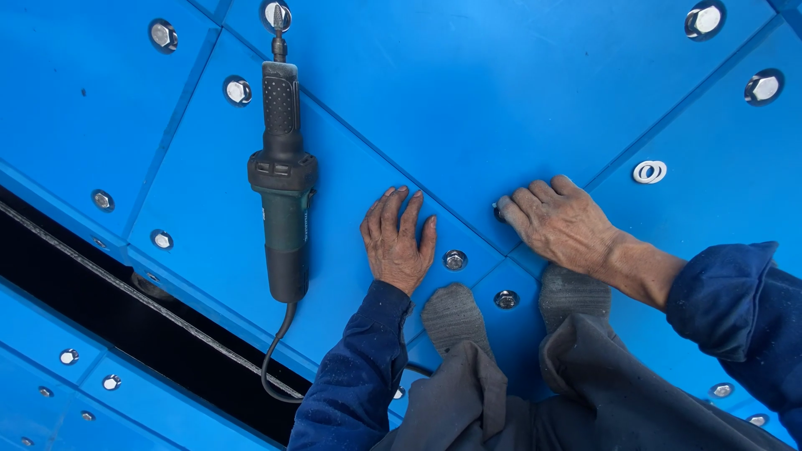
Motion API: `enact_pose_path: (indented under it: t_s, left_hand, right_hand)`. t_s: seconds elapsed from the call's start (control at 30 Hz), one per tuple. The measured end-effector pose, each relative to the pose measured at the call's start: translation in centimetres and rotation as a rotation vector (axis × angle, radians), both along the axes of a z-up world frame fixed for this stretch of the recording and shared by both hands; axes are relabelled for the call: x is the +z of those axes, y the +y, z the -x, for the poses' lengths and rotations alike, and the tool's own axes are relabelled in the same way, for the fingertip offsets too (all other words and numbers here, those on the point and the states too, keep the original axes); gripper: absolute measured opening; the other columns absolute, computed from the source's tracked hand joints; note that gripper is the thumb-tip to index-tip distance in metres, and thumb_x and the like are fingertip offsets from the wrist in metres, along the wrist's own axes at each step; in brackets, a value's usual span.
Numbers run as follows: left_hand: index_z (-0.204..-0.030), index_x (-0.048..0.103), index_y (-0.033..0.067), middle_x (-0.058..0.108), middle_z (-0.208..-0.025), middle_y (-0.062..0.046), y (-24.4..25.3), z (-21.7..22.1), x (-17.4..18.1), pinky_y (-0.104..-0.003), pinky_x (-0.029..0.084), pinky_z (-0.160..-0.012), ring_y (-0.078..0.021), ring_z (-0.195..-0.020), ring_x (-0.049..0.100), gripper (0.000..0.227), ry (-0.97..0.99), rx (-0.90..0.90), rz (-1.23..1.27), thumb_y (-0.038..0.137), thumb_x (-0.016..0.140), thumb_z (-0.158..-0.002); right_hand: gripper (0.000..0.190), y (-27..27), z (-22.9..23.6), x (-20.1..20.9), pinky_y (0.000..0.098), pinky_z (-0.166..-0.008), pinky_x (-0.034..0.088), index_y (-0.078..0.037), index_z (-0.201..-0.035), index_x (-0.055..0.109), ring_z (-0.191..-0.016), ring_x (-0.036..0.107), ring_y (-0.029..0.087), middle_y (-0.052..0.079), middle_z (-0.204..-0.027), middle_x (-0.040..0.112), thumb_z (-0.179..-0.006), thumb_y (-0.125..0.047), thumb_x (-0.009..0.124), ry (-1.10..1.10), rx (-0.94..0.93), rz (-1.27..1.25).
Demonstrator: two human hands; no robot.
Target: The person uses a corded die grinder to grind and remove bolts from blue steel panels, then pulls the loosened bolts and washers out of the holes by hand and sets them on the panel. They reposition along the panels, repeating the grind-and-remove process on successive fasteners.
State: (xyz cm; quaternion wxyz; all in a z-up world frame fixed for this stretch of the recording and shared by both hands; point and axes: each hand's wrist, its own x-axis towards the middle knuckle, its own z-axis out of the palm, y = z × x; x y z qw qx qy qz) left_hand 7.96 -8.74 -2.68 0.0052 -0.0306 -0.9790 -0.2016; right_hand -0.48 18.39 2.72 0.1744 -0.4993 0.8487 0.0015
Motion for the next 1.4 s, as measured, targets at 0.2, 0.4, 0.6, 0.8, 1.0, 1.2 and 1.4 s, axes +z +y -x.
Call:
enact_pose_path:
  t_s: [0.2, 0.4, 0.6, 0.8, 1.0, 1.2, 1.4]
  left_hand:
    - [-0.139, 0.062, 0.0192, 0.05, -0.146, -0.007, 0.2, -0.2, 0.0, -0.055, 0.034, -0.12, -0.0308, -0.143, 0.043, 0.041, 0.006, -0.003, 0.001, 0.039, 0.067, -0.103]
    - [-0.134, 0.065, 0.0185, 0.053, -0.14, -0.009, 1.5, 1.0, 1.8, -0.056, 0.031, -0.121, -0.0336, -0.141, 0.044, 0.038, 0.052, -0.023, -0.042, 0.036, 0.071, -0.101]
    - [-0.116, 0.073, 0.0158, 0.063, -0.115, -0.005, 7.0, 2.6, 4.2, -0.056, 0.037, -0.108, -0.0268, -0.112, 0.057, 0.032, -0.069, -0.183, -0.17, 0.037, 0.079, -0.093]
    - [-0.112, 0.074, 0.0125, 0.064, -0.106, -0.005, 8.6, 3.9, 4.1, -0.05, 0.043, -0.097, -0.0249, -0.099, 0.059, 0.025, -0.09, -0.285, -0.118, 0.031, 0.078, -0.095]
    - [-0.114, 0.074, 0.0105, 0.067, -0.104, -0.007, 8.7, 4.3, 4.0, -0.047, 0.043, -0.093, -0.0255, -0.095, 0.06, 0.026, -0.071, -0.346, -0.106, 0.029, 0.077, -0.096]
    - [-0.115, 0.075, 0.0133, 0.07, -0.107, -0.006, 7.4, 5.2, 4.6, -0.046, 0.047, -0.092, -0.025, -0.101, 0.064, 0.022, -0.15, -0.338, -0.195, 0.026, 0.074, -0.097]
    - [-0.122, 0.071, 0.003, 0.074, -0.107, -0.011, 6.2, 5.8, 7.1, -0.036, 0.059, -0.077, -0.0205, -0.093, 0.072, 0.03, -0.43, 0.161, -0.59, 0.025, 0.064, -0.104]
  right_hand:
    - [0.028, -0.8, -2.6, -0.1, 0.0365, -0.071, 0.05, -0.005, -0.121, 0.066, -0.081, 0.062, 0.02, 0.008, -0.094, 0.068, -0.098, -0.018, 0.061, 0.072, -0.338, -0.041]
    - [0.027, 1.0, -2.4, 0.1, 0.0403, -0.075, 0.054, -0.006, -0.115, 0.066, -0.087, 0.066, 0.025, 0.01, -0.095, 0.069, -0.099, -0.027, 0.065, -0.038, -0.517, 0.192]
    - [0.033, 4.2, -5.0, 2.2, 0.0432, -0.077, 0.055, -0.006, -0.121, 0.067, -0.086, 0.066, 0.028, 0.011, -0.095, 0.068, -0.093, -0.023, 0.072, -0.193, -0.884, 0.361]
    - [0.027, 6.1, -6.7, 2.5, 0.0439, -0.079, 0.057, -0.006, -0.114, 0.069, -0.091, 0.068, 0.03, 0.012, -0.102, 0.068, -0.093, -0.022, 0.072, -0.195, -1.018, 0.454]
    - [0.033, 9.1, -5.9, 2.2, 0.0426, -0.075, 0.059, -0.007, -0.122, 0.066, -0.095, 0.067, 0.032, 0.017, -0.117, 0.064, -0.094, -0.022, 0.073, -0.132, -1.167, 0.411]
    - [0.056, 11.3, -3.0, 2.7, 0.0437, -0.076, 0.059, -0.004, -0.139, 0.062, -0.102, 0.064, 0.036, 0.024, -0.128, 0.056, -0.091, -0.028, 0.078, 0.133, -1.189, 0.334]
    - [0.032, 10.9, -3.7, -0.3, 0.0448, -0.078, 0.054, -0.01, -0.134, 0.066, -0.094, 0.064, 0.028, 0.015, -0.119, 0.059, -0.104, -0.02, 0.069, 0.15, -1.091, 0.281]
